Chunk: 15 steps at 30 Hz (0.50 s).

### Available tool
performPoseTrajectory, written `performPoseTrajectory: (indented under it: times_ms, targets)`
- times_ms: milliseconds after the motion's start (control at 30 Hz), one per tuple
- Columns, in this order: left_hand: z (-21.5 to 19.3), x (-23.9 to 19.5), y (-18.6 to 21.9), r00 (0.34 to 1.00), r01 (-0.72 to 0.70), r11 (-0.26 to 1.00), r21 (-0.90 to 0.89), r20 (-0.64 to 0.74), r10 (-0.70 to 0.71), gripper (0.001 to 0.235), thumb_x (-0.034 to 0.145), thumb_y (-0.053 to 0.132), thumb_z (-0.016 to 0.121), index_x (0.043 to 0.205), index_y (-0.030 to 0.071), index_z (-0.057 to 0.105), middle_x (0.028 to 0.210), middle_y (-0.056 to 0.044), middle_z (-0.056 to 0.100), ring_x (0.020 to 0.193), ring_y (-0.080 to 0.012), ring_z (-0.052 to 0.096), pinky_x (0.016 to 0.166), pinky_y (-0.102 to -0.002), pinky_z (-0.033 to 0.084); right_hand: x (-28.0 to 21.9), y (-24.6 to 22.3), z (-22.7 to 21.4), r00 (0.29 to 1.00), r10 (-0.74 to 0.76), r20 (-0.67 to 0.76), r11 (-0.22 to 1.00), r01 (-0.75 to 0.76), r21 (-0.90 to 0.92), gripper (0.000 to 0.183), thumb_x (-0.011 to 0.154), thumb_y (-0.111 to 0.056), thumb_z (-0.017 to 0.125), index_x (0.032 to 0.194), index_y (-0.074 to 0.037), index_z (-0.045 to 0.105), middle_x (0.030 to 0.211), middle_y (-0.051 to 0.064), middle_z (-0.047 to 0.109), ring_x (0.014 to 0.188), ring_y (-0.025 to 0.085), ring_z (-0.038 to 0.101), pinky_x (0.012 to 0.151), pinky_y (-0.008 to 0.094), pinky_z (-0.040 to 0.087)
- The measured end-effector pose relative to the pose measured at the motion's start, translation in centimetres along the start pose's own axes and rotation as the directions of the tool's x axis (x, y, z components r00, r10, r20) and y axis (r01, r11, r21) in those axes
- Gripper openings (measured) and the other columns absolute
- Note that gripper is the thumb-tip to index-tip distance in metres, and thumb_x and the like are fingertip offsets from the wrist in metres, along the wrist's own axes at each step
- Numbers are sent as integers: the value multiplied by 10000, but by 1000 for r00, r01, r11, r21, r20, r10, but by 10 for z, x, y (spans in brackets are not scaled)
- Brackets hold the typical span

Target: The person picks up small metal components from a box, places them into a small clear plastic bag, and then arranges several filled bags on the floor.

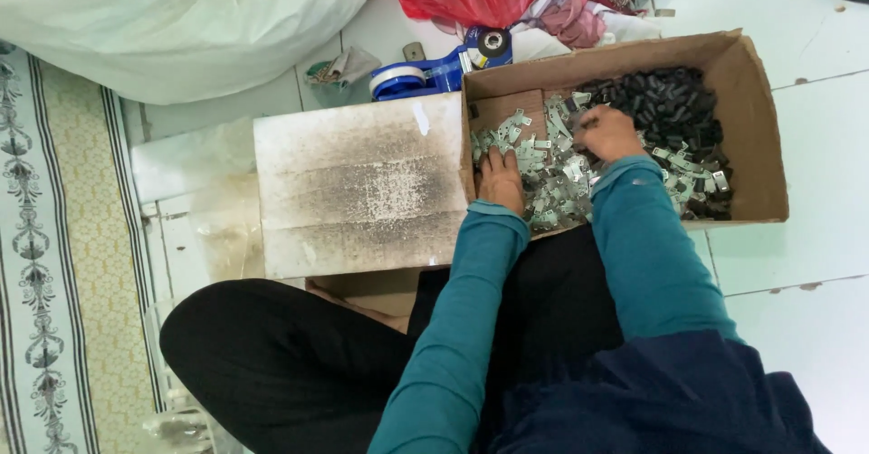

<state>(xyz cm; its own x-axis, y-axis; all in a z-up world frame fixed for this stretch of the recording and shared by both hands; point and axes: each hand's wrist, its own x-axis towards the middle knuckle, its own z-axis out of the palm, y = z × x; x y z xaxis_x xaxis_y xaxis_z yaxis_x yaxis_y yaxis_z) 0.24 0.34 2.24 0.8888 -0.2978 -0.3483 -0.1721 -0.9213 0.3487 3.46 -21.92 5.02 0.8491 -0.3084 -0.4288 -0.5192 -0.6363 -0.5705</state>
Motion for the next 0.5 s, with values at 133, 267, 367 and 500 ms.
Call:
performPoseTrajectory:
  times_ms: [133, 267, 367, 500]
  targets:
    - [17, 1, -5, 991, -58, 998, -14, -118, 56, 639, 921, 23, 666, 1483, 28, 360, 1586, -278, 240, 1434, -431, 335, 1043, -543, 481, 6, -17, 18, 997, -38, 70, 991, 47, -129, 626, 850, -271, 780, 1383, 1, 596, 1360, 295, 619, 1287, 480, 565, 1039, 609, 513]
    - [19, 2, -6, 987, -72, 997, 8, -145, 73, 641, 917, 38, 680, 1471, 41, 357, 1572, -279, 251, 1428, -430, 336, 1039, -539, 477, 7, -35, 39, 998, -58, -9, 947, 52, -318, 493, 873, -126, 714, 1330, 20, 603, 1236, 289, 632, 1154, 464, 635, 890, 606, 595]
    - [15, -1, -5, 985, -75, 997, 23, -154, 77, 630, 917, 45, 679, 1461, 46, 363, 1563, -277, 268, 1425, -428, 341, 1036, -538, 475, 26, -14, 46, 999, -53, 0, 962, 51, -268, 367, 892, -126, 664, 1222, 35, 661, 1176, 297, 650, 1118, 484, 651, 858, 621, 589]
    - [24, 3, -8, 973, -93, 995, 33, -210, 98, 611, 917, 42, 675, 1456, 48, 388, 1538, -285, 307, 1413, -432, 359, 1013, -548, 483, 46, 18, 49, 1000, 10, 6, 982, -9, -188, 301, 848, -183, 725, 1117, -51, 753, 1131, 264, 716, 1080, 462, 691, 858, 575, 595]
